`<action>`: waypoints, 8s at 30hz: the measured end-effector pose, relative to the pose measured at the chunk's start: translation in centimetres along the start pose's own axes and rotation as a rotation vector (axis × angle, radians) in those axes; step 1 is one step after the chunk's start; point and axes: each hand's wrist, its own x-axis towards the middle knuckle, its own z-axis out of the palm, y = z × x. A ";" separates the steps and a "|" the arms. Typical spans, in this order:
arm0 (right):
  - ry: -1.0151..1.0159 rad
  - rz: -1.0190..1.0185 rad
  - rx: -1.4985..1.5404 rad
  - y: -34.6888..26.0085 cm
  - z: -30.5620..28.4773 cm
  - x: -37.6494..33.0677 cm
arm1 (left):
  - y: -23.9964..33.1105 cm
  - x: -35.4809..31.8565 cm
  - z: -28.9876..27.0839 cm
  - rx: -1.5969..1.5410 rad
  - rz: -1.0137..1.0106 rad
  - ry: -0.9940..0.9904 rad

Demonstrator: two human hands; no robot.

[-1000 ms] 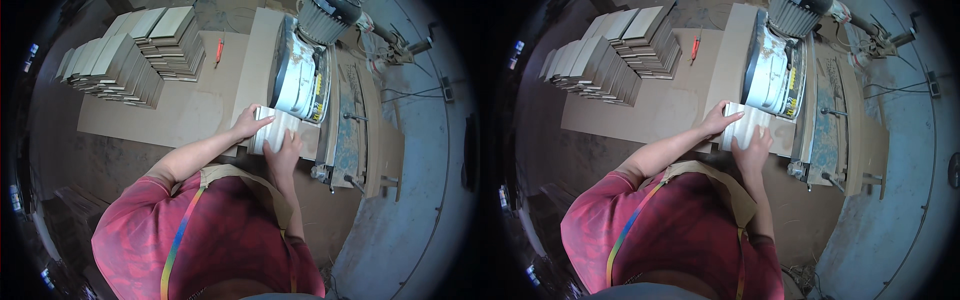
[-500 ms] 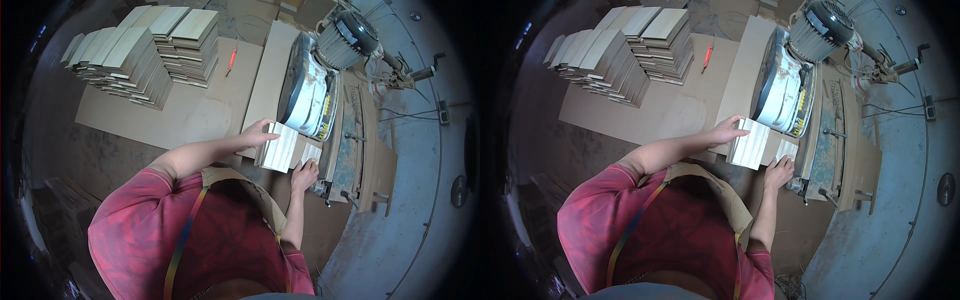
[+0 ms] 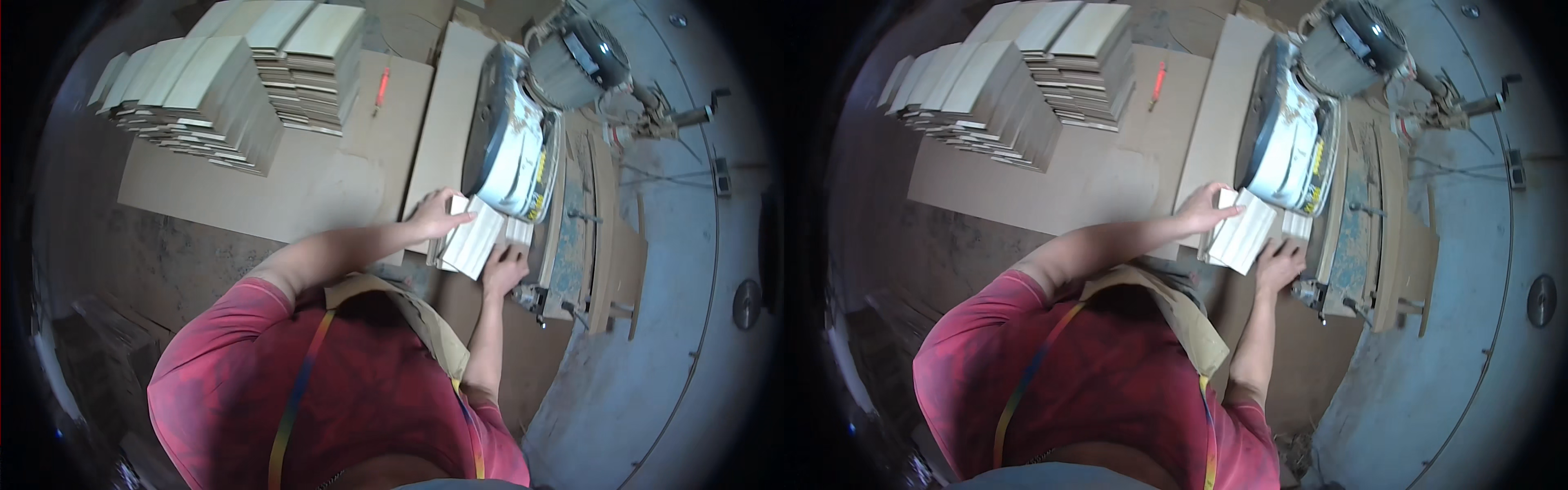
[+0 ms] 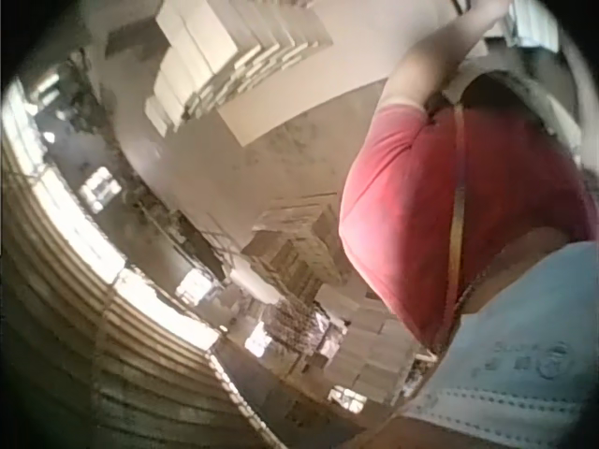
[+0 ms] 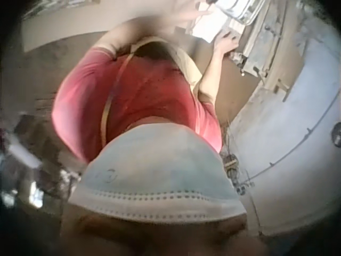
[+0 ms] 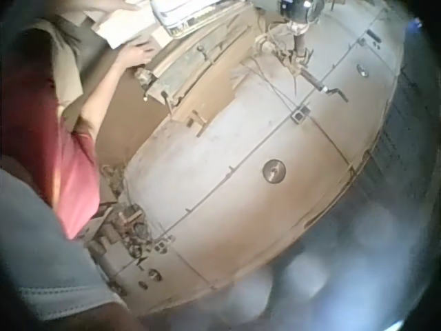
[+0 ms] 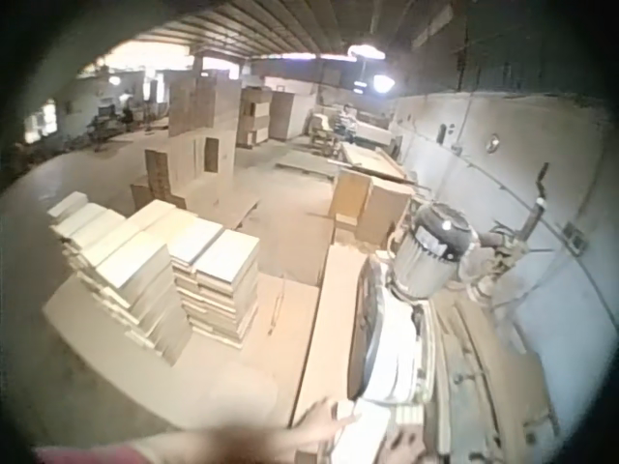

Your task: Sorting, processing, and stacking wooden blocks on a production floor using a woodworking machine.

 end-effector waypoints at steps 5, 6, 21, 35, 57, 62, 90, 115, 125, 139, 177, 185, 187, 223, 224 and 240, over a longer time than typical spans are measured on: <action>0.111 -0.016 0.063 -2.3 1.5 0.3 | 1.4 -1.1 -3.8 -0.160 -0.031 -0.057; 0.119 -0.026 0.044 -2.2 1.9 0.9 | 1.5 -1.6 -4.1 -0.204 -0.044 -0.056; -0.161 -0.229 0.470 -17.4 -13.3 -5.1 | -0.9 -2.7 -6.5 0.116 0.002 0.093; -0.202 -0.185 0.657 -13.1 -14.0 -5.3 | 0.8 -3.5 -10.2 -0.553 -0.145 -0.264; -0.219 -0.309 0.851 -13.8 -13.2 -5.7 | 0.9 -4.6 -10.4 -0.626 -0.204 -0.106; -0.283 -0.148 0.948 -12.5 -14.3 -5.7 | 0.9 -4.9 -10.0 -0.591 -0.179 -0.180; -0.105 -0.214 0.699 -11.7 -12.6 -1.7 | -1.1 -4.2 -5.5 -0.103 0.132 0.201; 0.186 -0.146 0.561 -10.1 -3.3 1.3 | 0.8 -5.4 -8.5 -0.011 -0.102 0.000; 0.090 -0.337 0.486 -17.8 -12.0 -6.5 | 0.8 -4.5 -7.9 -0.094 -0.041 0.028; -0.005 -0.005 0.737 -8.4 -12.0 -6.0 | -0.5 -4.1 -11.5 -0.300 -0.073 -0.152; 0.080 0.022 0.609 -9.4 -3.5 2.9 | 0.9 -1.7 -9.3 -0.388 -0.040 0.001; -0.046 -0.265 0.522 -17.4 -11.3 -5.4 | -1.1 -3.4 -8.8 -0.109 -0.013 0.074; -0.067 -0.216 0.554 -15.0 -11.7 -7.3 | -0.9 -3.6 -9.6 -0.085 -0.026 0.057; 0.007 -0.171 0.784 -15.8 -13.0 -8.8 | 0.1 -3.5 -13.0 -0.619 -0.191 -0.292; 0.007 -0.175 0.787 -14.6 -13.0 -8.9 | -0.4 -3.7 -13.5 -0.528 -0.126 -0.321; 0.355 -0.100 0.250 -10.5 -2.4 0.3 | 0.8 -5.4 -13.1 -0.213 0.030 -0.090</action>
